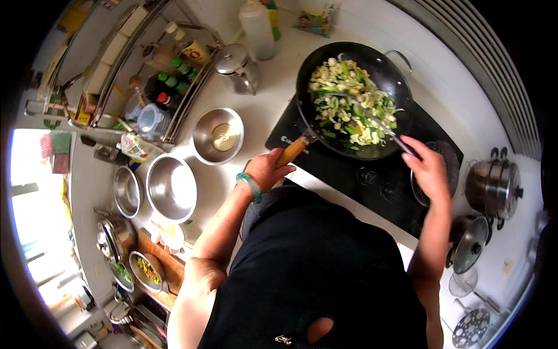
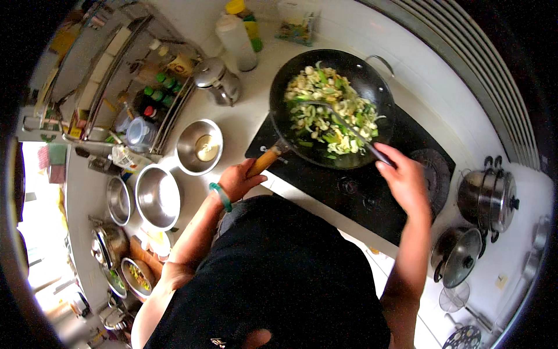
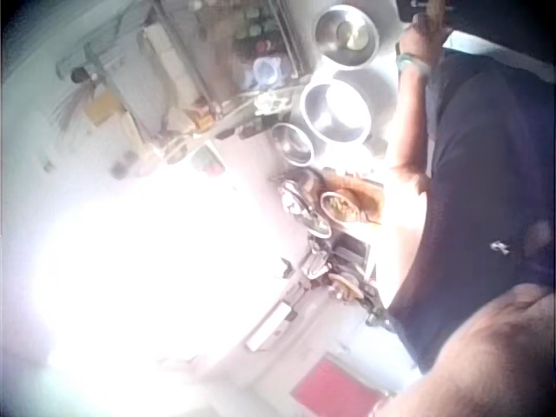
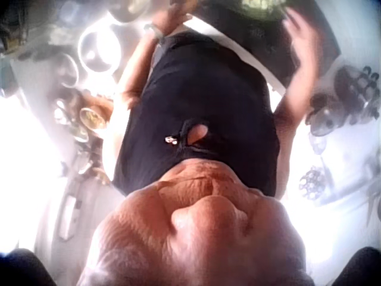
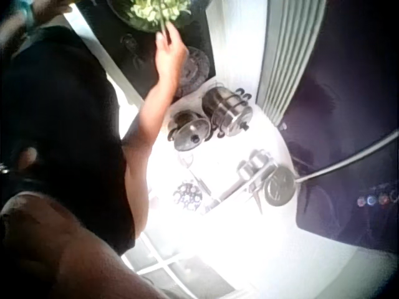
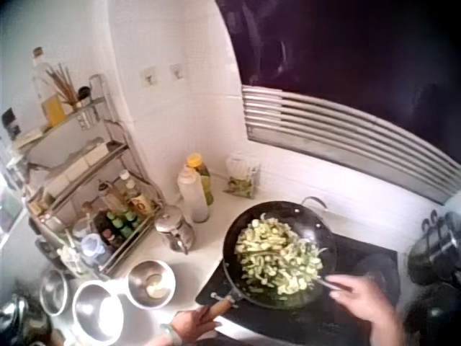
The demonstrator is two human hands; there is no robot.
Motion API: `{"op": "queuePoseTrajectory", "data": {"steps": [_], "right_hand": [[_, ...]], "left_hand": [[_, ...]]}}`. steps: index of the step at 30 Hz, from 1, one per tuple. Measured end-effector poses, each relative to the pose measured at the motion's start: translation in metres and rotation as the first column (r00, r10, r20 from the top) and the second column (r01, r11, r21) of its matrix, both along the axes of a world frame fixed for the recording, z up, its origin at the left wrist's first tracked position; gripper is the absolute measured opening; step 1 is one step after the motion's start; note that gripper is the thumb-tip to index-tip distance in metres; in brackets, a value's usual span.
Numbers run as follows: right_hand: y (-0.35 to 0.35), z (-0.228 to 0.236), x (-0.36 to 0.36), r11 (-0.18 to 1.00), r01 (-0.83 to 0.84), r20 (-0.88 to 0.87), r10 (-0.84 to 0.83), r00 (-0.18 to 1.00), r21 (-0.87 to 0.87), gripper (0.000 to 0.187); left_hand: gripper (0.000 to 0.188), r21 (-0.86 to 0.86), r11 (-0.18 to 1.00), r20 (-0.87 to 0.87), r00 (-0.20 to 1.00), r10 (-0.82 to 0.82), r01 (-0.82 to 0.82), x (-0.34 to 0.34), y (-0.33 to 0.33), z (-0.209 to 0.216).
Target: The person stir-fries chopped vegetables and scrambled eggs in a wok on an induction cooktop. They add seasonings from a shelf, including a white powder and liquids from bottles, then continue to mix the ingredients with a spatula.
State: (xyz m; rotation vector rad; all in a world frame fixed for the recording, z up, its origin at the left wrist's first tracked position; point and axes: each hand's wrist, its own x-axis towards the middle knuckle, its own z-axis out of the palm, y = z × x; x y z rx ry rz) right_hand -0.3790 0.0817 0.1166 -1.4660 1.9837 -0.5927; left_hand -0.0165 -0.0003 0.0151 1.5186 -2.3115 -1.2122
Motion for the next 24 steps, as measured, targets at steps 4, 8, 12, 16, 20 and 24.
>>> {"op": "queuePoseTrajectory", "data": {"steps": [4,8,12,16,20,24], "right_hand": [[0.002,-0.019,0.02,0.988,-0.088,0.02,0.091,0.996,-0.127,0.038],[0.025,0.035,-0.003,0.975,-0.204,-0.221,0.219,0.95,0.089,0.045],[0.044,0.085,-0.026,0.988,-0.15,-0.305,0.152,0.94,0.031,0.043],[0.056,0.124,-0.037,0.992,-0.031,-0.257,0.061,0.964,0.121,0.041],[0.05,0.097,-0.037,0.988,-0.063,-0.393,0.115,0.912,0.141,0.039],[0.025,0.042,-0.026,0.996,-0.074,-0.372,0.086,0.924,0.047,0.039]], "left_hand": [[0.052,0.068,0.998,0.008,1.0,-0.011,0.01,-0.001,-0.004,0.001],[0.05,0.029,1.0,0.02,1.0,0.006,-0.007,-0.001,-0.002,0.001],[0.049,-0.026,1.0,0.007,1.0,-0.011,0.011,0.001,0.0,-0.006],[0.051,-0.002,1.0,0.015,1.0,-0.01,0.01,0.0,0.0,-0.001],[0.052,0.009,1.0,0.0,1.0,0.008,-0.008,0.0,0.0,-0.004],[0.052,-0.017,1.0,0.009,1.0,-0.003,0.003,-0.001,-0.001,-0.002]]}}
